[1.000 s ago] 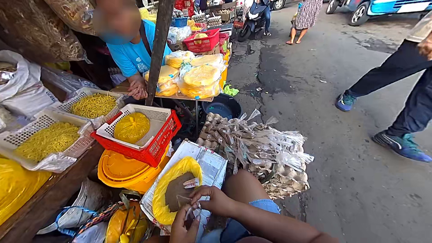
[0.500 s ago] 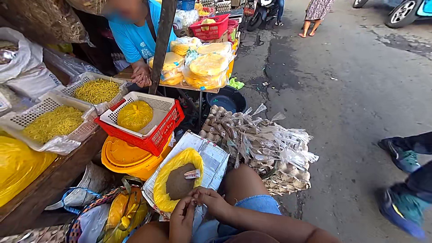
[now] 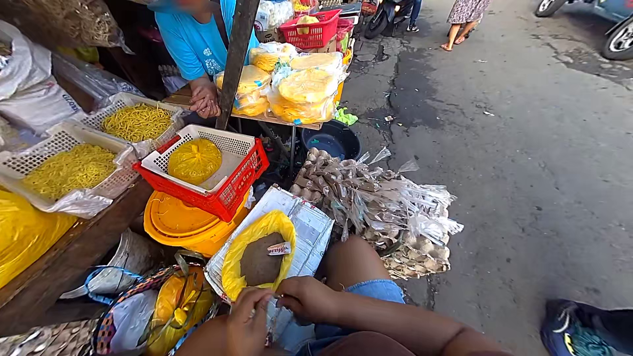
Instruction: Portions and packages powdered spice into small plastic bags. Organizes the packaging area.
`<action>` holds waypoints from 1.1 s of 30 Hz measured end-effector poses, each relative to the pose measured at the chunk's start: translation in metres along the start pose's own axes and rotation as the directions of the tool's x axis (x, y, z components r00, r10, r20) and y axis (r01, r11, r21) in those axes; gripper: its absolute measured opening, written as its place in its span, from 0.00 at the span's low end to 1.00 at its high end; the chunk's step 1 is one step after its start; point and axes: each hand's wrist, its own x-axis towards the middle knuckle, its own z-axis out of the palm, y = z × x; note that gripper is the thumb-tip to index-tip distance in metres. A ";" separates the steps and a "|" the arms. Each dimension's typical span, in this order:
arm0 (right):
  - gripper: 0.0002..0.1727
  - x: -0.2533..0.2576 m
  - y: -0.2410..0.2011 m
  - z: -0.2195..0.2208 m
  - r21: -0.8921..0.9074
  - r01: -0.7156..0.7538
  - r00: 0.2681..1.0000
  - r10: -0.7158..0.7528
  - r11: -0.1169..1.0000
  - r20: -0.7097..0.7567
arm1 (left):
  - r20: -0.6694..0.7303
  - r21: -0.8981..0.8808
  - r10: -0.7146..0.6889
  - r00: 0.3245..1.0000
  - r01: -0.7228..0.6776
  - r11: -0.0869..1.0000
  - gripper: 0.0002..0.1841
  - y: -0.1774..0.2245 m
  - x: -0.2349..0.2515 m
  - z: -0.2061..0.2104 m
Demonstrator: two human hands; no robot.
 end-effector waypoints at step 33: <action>0.14 0.035 -0.031 -0.116 -0.077 -0.130 0.926 0.093 0.989 -0.365 | 0.309 0.008 -0.331 0.892 0.345 0.938 0.33 -0.032 0.003 0.017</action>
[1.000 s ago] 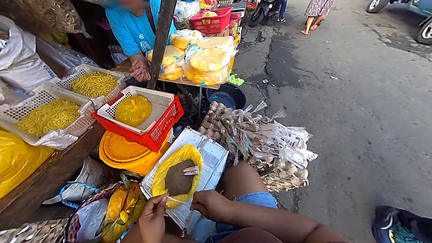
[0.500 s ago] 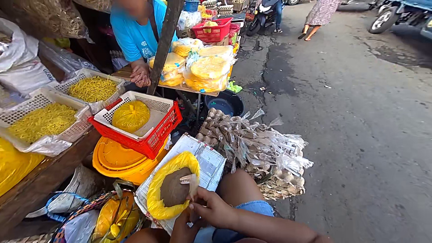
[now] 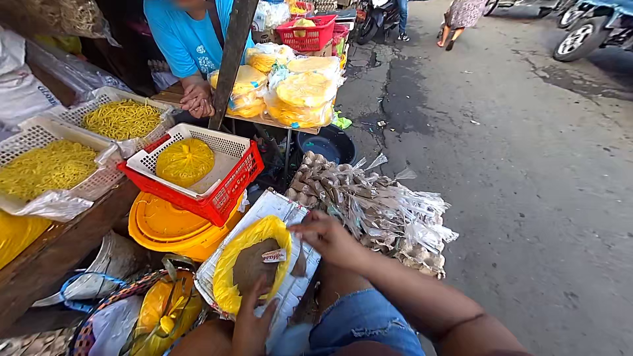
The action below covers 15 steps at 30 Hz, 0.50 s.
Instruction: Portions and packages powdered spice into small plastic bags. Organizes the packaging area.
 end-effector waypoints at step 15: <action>0.15 0.133 0.199 -0.069 -0.423 -0.606 0.795 0.490 0.674 -0.359 | -0.117 0.065 -0.023 0.993 0.031 0.997 0.19 -0.016 -0.021 -0.024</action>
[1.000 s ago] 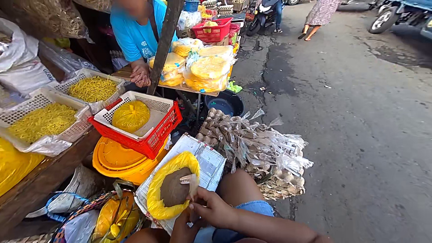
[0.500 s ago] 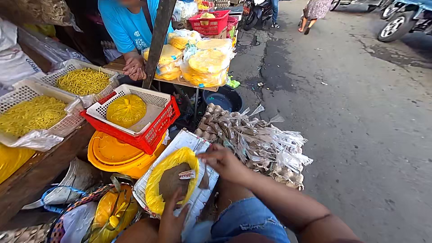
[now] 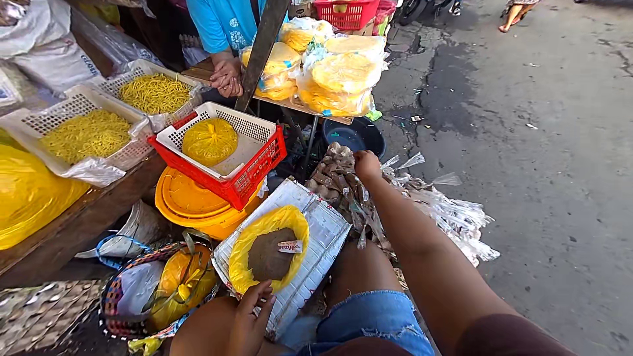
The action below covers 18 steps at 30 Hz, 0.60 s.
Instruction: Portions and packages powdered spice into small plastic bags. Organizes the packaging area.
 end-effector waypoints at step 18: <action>0.27 -0.161 -0.021 0.061 0.036 0.495 0.868 -0.492 0.868 -0.071 | -0.130 0.127 -0.017 0.991 0.034 0.991 0.13 0.006 -0.004 0.003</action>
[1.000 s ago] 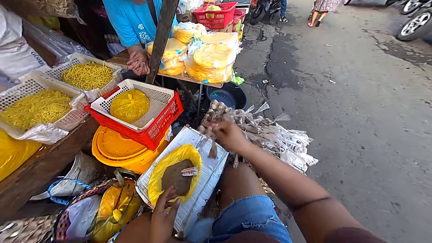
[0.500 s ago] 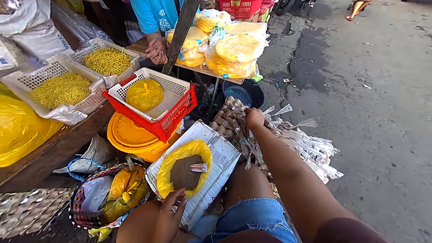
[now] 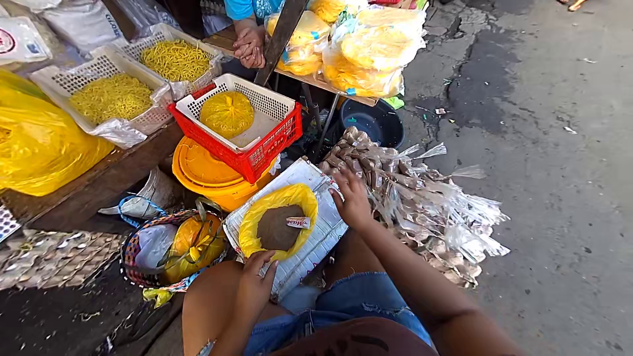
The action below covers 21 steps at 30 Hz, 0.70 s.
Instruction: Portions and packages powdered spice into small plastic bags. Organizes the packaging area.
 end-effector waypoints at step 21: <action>0.20 -0.051 0.018 0.040 -0.171 -0.111 0.882 0.177 0.979 0.437 | 0.160 -0.010 0.066 0.985 -0.065 0.998 0.10 0.012 -0.013 0.003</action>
